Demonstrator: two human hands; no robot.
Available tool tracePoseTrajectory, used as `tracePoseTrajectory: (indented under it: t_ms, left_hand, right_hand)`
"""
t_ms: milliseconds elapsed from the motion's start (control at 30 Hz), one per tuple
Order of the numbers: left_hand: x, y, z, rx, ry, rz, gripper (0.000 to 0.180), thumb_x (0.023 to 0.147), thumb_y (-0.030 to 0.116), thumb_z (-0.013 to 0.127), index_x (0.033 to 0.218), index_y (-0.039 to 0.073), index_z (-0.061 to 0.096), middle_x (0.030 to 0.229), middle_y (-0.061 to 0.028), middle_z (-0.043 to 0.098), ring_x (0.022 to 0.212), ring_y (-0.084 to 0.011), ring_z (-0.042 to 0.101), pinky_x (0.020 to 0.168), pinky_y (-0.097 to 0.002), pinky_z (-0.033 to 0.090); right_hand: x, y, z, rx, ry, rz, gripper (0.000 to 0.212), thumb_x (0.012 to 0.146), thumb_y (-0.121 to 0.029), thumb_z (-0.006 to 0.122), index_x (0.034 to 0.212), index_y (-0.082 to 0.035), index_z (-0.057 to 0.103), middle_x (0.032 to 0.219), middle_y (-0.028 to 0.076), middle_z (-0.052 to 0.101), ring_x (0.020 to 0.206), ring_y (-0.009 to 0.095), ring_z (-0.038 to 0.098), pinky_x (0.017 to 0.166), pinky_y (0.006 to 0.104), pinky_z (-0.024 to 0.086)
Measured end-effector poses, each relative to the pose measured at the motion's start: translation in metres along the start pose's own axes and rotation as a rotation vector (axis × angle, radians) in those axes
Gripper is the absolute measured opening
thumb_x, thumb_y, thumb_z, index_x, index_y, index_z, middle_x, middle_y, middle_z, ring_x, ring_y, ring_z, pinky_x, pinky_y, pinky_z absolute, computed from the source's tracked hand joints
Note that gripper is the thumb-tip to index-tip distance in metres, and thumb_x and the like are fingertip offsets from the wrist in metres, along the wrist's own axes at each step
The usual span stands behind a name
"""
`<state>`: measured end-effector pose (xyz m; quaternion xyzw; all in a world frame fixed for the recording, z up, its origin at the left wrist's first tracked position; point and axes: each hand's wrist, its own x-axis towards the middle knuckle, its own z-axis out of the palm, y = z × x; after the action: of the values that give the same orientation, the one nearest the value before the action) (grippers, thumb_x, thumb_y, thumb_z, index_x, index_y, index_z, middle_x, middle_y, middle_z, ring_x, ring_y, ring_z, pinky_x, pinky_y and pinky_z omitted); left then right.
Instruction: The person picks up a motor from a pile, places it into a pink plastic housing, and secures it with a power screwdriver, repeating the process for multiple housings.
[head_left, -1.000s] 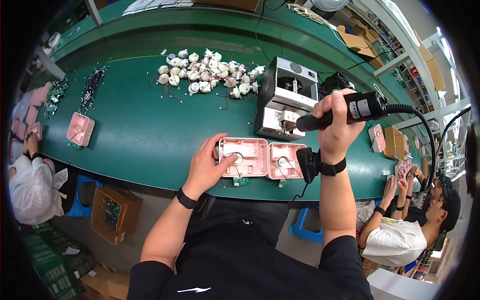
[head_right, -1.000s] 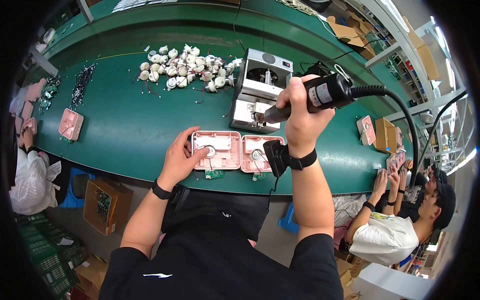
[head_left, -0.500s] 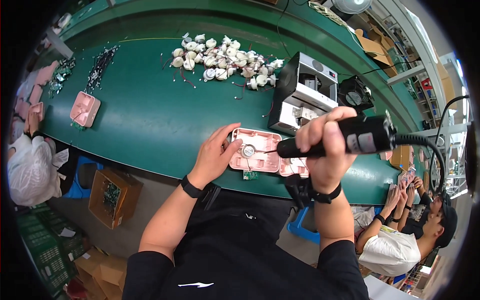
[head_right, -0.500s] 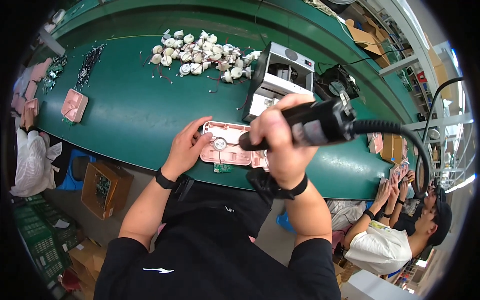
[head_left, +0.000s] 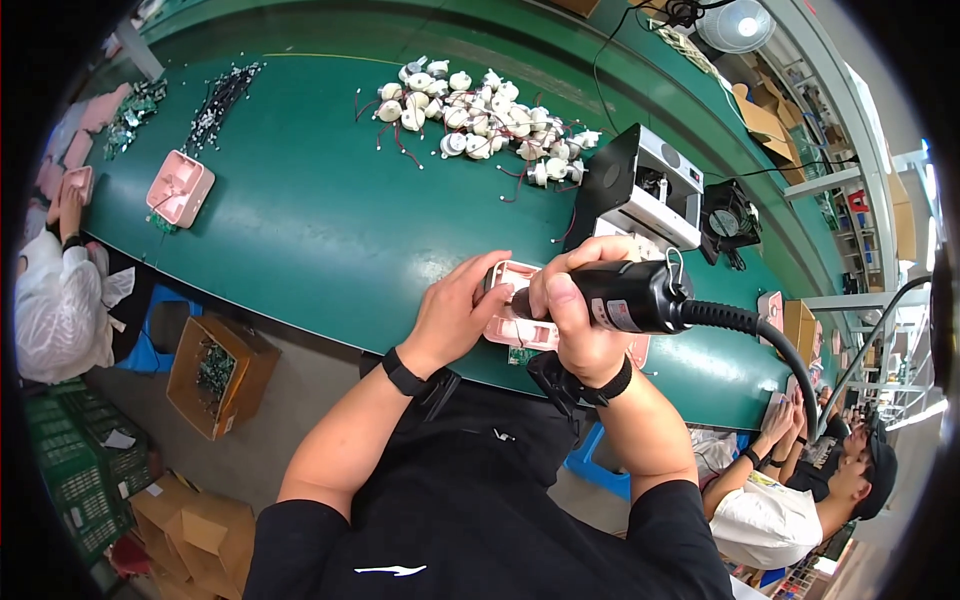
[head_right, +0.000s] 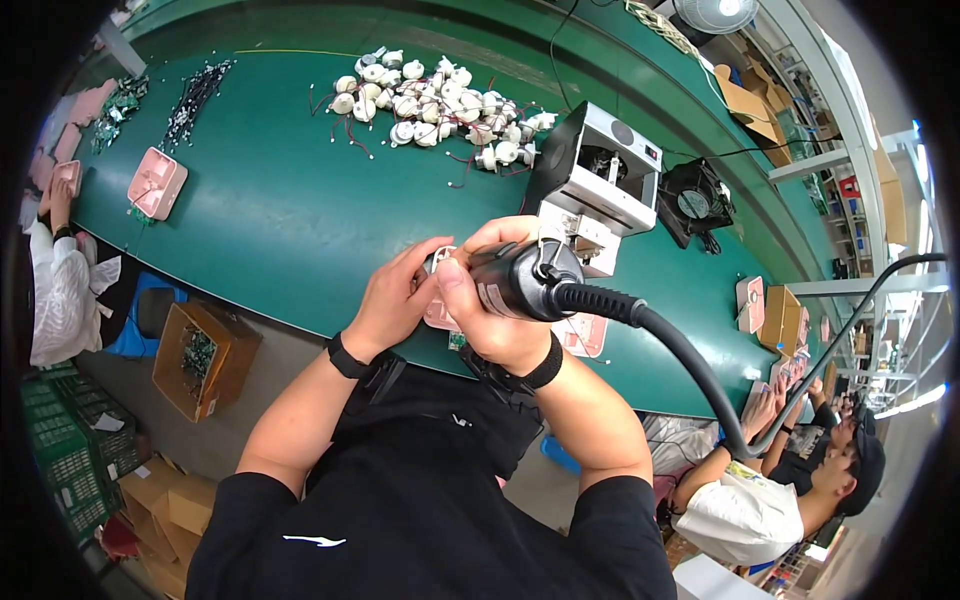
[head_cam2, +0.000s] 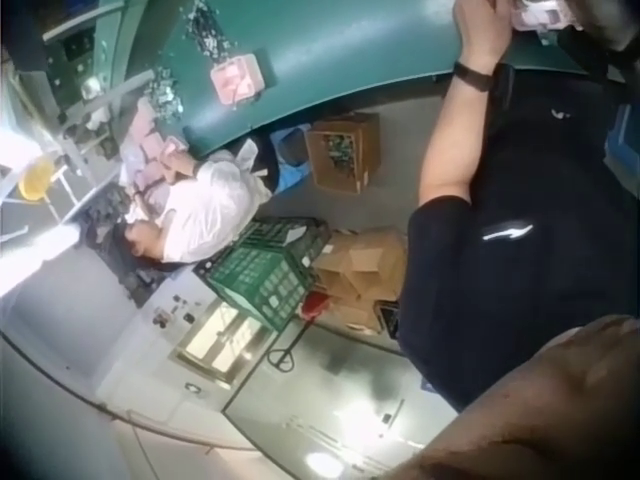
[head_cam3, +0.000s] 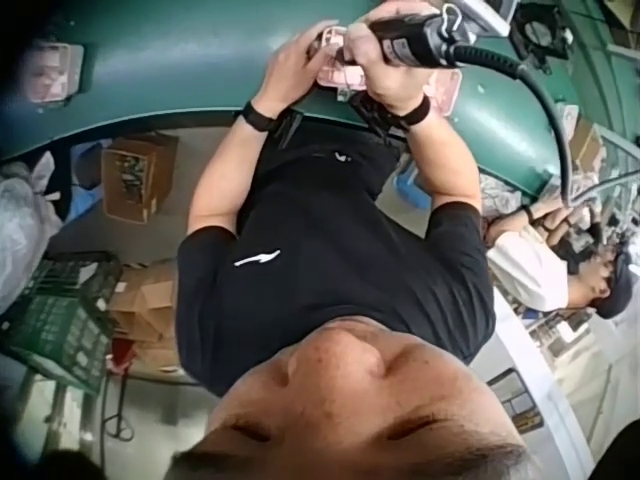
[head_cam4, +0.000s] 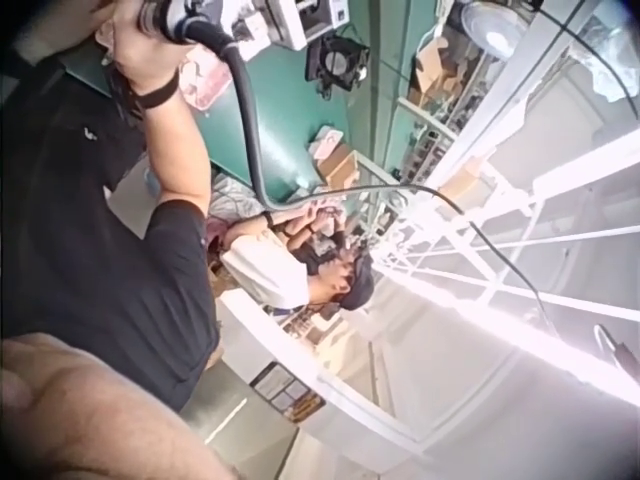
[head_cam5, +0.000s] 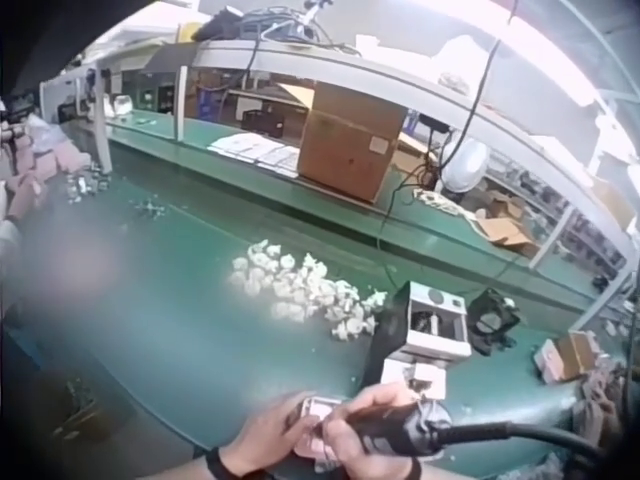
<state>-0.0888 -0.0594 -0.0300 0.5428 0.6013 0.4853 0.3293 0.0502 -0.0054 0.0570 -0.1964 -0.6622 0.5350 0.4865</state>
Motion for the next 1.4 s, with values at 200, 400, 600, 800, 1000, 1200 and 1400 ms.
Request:
tracePoseTrajectory:
  t_ms: [200,400,600,800,1000,1200,1400]
  left_hand:
    - [0.0,0.001,0.002,0.008,-0.004,-0.013,0.04,0.093,0.021,0.068,0.131,0.011,0.058,0.114,-0.0109,0.066,0.071,-0.024,0.064,0.068,-0.0355,0.053]
    - [0.005,0.003,-0.002,0.017,-0.053,-0.045,0.04,0.093,0.02,0.068,0.13,0.011,0.056,0.116,-0.0119,0.066,0.075,-0.0271,0.067,0.069,-0.0369,0.055]
    - [0.0,-0.001,-0.001,0.044,-0.03,-0.03,0.04,0.093,0.021,0.068,0.13,0.012,0.055,0.116,-0.0122,0.066,0.074,-0.0281,0.067,0.069,-0.038,0.055]
    - [0.0,0.001,-0.001,0.041,-0.034,-0.037,0.04,0.093,0.022,0.068,0.13,0.012,0.055,0.116,-0.0118,0.066,0.073,-0.0278,0.066,0.069,-0.0376,0.055]
    - [-0.002,0.0,-0.001,0.036,-0.03,-0.04,0.04,0.093,0.024,0.068,0.129,0.012,0.055,0.114,-0.0118,0.066,0.073,-0.0276,0.066,0.069,-0.0373,0.054]
    - [0.001,-0.001,-0.002,0.037,-0.033,-0.046,0.04,0.093,0.024,0.068,0.129,0.011,0.055,0.114,-0.012,0.066,0.073,-0.0272,0.066,0.069,-0.0374,0.054]
    - [0.003,0.0,-0.003,0.032,-0.038,-0.054,0.04,0.093,0.023,0.068,0.129,0.01,0.056,0.113,-0.0122,0.066,0.073,-0.0267,0.066,0.069,-0.0376,0.054]
  right_hand:
    - [0.0,0.004,0.002,0.016,0.014,0.035,0.029,0.094,0.001,0.059,0.114,-0.006,0.04,0.077,0.01,0.055,0.06,0.017,0.051,0.06,0.0337,0.049]
    - [0.006,0.008,0.001,0.034,-0.003,0.009,0.03,0.094,0.001,0.06,0.114,-0.006,0.039,0.077,0.01,0.055,0.059,0.016,0.05,0.058,0.0324,0.048]
    - [0.007,0.011,0.004,0.07,-0.014,0.014,0.029,0.094,0.0,0.06,0.112,-0.006,0.039,0.076,0.009,0.056,0.058,0.015,0.051,0.057,0.0318,0.047]
    - [-0.001,0.011,0.0,0.104,0.042,0.058,0.036,0.087,0.006,0.067,0.112,-0.003,0.043,0.089,0.009,0.057,0.07,0.014,0.058,0.065,0.0298,0.051]
    - [0.001,0.007,0.001,0.024,0.014,0.032,0.027,0.095,-0.001,0.059,0.112,-0.005,0.039,0.075,0.01,0.055,0.06,0.016,0.052,0.06,0.0328,0.048]
    - [0.005,0.004,0.002,0.003,0.012,0.046,0.026,0.095,-0.001,0.059,0.111,-0.005,0.039,0.074,0.01,0.054,0.06,0.016,0.051,0.06,0.0326,0.047]
    - [0.005,0.001,0.008,0.02,0.057,0.062,0.026,0.095,-0.001,0.059,0.112,-0.005,0.039,0.074,0.01,0.054,0.059,0.016,0.051,0.059,0.0327,0.047]
